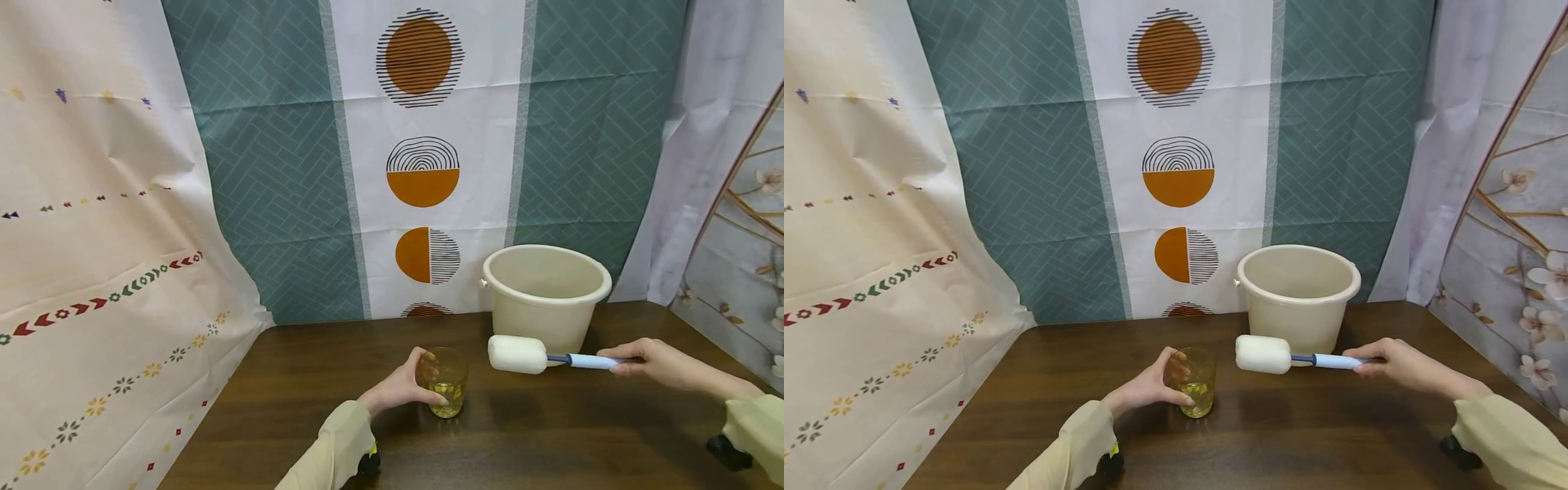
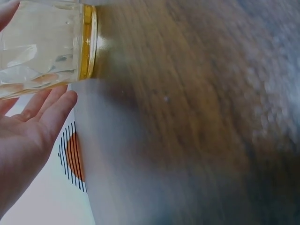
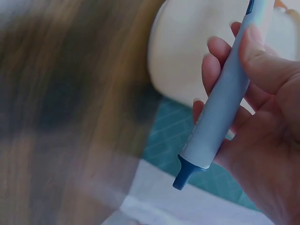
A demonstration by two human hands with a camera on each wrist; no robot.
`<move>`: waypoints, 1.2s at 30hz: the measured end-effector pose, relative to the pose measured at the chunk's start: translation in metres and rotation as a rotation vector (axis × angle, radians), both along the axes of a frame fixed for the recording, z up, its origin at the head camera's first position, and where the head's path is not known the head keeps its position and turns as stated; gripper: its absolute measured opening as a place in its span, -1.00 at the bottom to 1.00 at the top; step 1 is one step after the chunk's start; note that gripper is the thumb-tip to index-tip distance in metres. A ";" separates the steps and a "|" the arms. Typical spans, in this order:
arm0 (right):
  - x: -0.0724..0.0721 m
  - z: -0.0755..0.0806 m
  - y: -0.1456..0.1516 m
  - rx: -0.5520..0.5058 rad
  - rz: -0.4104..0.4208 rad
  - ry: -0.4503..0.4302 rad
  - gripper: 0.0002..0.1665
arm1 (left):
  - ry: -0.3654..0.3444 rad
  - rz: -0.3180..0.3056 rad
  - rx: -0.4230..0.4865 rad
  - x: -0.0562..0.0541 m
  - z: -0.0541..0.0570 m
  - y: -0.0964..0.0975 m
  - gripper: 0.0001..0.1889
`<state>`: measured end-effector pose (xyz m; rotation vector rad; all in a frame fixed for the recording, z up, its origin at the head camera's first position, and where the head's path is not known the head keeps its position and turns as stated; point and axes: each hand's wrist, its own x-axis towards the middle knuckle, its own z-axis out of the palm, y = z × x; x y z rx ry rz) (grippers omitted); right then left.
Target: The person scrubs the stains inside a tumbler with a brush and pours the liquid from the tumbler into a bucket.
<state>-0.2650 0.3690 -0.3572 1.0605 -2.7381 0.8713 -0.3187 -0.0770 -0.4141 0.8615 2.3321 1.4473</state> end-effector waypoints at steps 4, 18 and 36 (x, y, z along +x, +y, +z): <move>-0.002 -0.011 0.013 0.003 0.056 0.004 -0.64 | -0.001 -0.001 -0.010 -0.001 0.000 0.000 -0.29; -0.007 -0.038 0.039 0.007 0.118 -0.113 -0.69 | -0.016 -0.015 0.013 -0.003 0.001 -0.001 -0.31; -0.009 -0.055 0.042 0.066 0.050 -0.015 -0.75 | -0.024 -0.021 0.022 -0.003 0.001 0.001 -0.30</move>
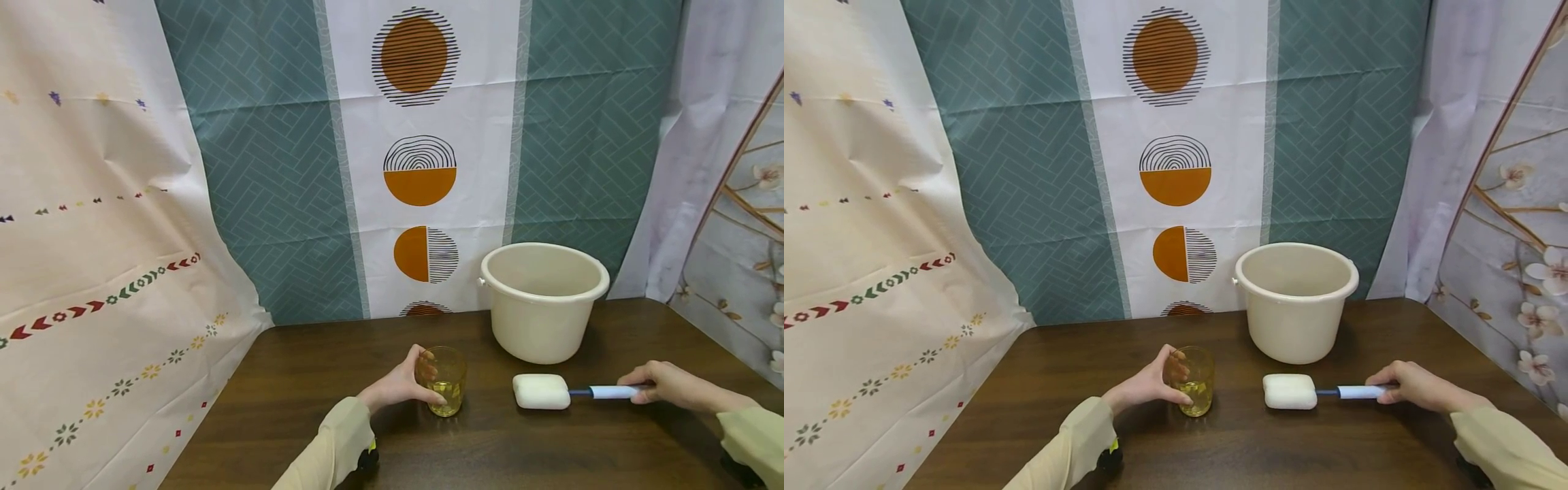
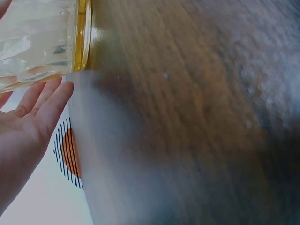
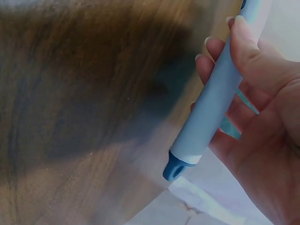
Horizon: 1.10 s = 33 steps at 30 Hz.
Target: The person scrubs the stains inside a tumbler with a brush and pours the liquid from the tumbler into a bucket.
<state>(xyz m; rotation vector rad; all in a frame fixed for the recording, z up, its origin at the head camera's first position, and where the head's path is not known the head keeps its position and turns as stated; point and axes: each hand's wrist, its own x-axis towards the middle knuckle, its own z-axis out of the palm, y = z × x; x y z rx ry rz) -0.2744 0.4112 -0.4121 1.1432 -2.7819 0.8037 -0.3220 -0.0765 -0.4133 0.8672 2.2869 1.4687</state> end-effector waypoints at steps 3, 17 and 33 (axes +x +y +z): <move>-0.001 -0.001 0.000 0.008 -0.002 0.017 -0.72 | 0.001 -0.001 -0.002 -0.001 -0.001 0.000 -0.30; 0.002 -0.011 -0.007 0.018 0.004 0.122 -0.76 | -0.010 -0.006 -0.012 -0.001 -0.002 0.002 -0.28; 0.010 0.006 -0.022 0.096 -0.152 0.144 -0.66 | 0.001 0.019 0.000 0.001 -0.004 0.000 -0.28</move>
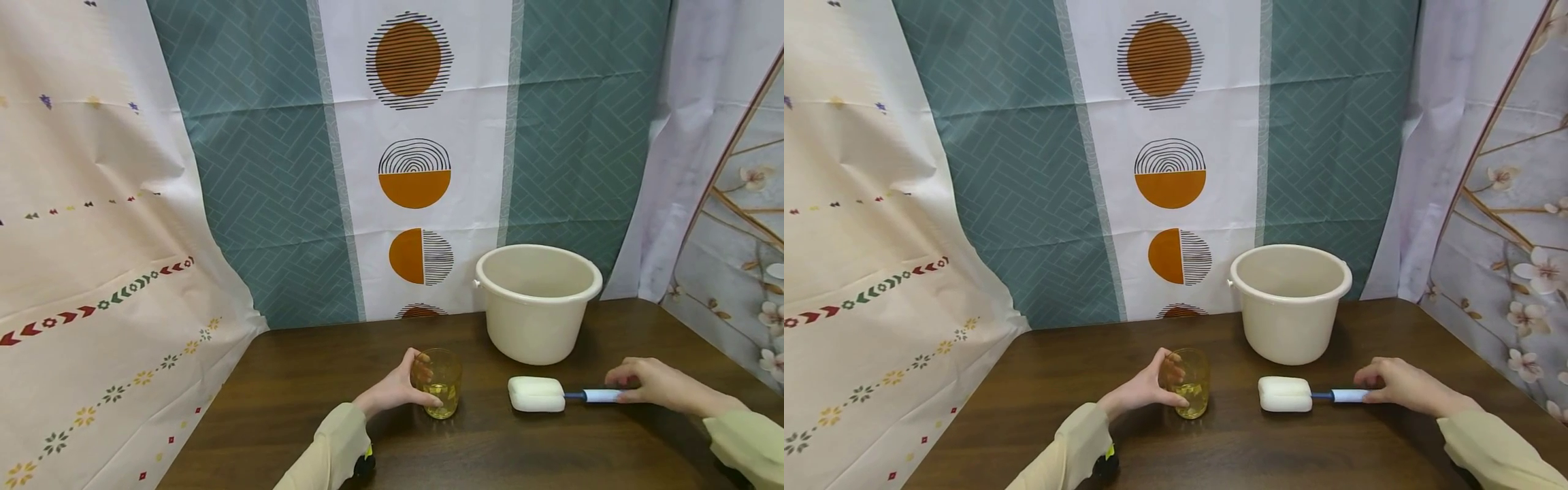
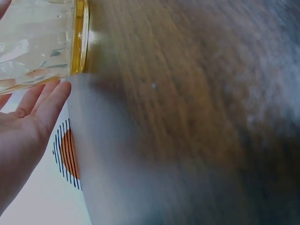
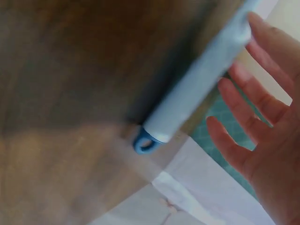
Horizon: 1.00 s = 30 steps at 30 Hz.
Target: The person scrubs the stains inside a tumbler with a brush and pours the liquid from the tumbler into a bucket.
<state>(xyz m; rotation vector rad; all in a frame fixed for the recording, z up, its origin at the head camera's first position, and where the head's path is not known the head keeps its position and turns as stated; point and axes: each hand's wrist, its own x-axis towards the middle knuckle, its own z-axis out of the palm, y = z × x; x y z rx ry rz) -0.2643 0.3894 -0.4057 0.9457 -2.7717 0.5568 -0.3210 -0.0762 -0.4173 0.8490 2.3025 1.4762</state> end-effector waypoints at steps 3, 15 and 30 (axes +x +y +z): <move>0.003 0.013 -0.006 0.018 -0.120 0.024 -0.60 | -0.005 0.004 -0.002 0.002 0.003 0.000 -0.28; -0.002 0.059 -0.010 -0.068 -0.419 0.191 -0.39 | -0.014 0.014 0.006 0.003 0.001 0.001 -0.29; -0.036 0.107 -0.023 -0.211 -0.476 -0.022 -0.12 | -0.056 -0.032 0.051 0.004 0.000 0.001 -0.30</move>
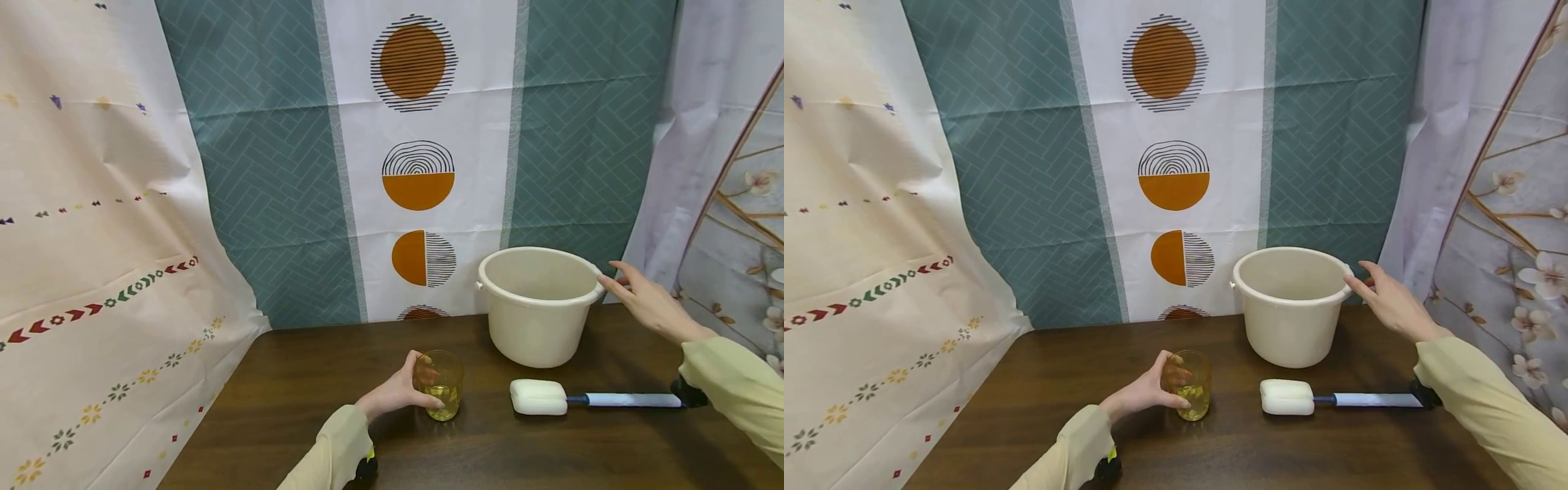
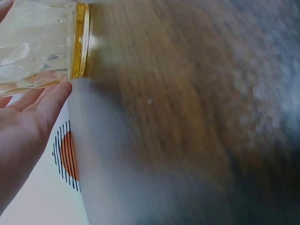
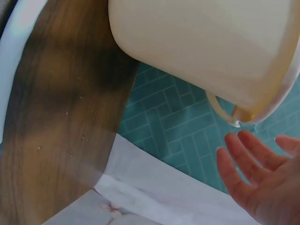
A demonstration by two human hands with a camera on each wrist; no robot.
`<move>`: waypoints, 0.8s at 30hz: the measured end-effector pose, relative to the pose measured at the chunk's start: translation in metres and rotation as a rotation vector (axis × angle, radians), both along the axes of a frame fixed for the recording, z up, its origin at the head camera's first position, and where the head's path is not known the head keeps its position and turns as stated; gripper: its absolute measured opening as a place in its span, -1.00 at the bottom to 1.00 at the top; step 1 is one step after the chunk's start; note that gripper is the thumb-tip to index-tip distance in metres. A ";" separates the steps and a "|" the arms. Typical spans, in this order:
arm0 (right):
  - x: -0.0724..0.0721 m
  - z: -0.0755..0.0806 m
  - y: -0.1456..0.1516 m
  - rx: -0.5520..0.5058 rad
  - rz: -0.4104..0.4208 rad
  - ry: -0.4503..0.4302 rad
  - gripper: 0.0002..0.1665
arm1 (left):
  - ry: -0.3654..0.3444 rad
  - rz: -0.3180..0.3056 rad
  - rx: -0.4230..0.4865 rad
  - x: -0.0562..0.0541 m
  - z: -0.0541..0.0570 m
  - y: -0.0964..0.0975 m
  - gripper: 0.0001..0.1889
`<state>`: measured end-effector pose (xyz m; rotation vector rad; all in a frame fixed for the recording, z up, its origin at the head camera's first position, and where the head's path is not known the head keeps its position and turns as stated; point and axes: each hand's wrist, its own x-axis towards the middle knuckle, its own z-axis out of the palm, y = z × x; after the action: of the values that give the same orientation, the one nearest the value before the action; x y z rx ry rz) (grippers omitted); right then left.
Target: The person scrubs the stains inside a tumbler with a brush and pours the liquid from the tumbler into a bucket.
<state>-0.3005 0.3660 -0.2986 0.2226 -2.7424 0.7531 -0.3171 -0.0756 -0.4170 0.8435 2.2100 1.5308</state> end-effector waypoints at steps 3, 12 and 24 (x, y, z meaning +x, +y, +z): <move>-0.007 0.002 -0.001 0.004 0.013 -0.024 -0.10 | -0.005 -0.004 0.003 0.002 0.003 0.000 -0.30; -0.019 -0.003 -0.002 -0.012 0.031 -0.009 -0.14 | 0.012 0.000 0.007 0.002 0.002 0.000 -0.30; -0.024 -0.013 -0.006 -0.047 0.065 0.054 -0.23 | 0.031 -0.009 0.018 -0.003 -0.004 0.001 -0.29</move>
<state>-0.3246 0.3602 -0.3119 0.3181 -2.6752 0.8160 -0.3203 -0.0747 -0.4213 0.8871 2.2146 1.5463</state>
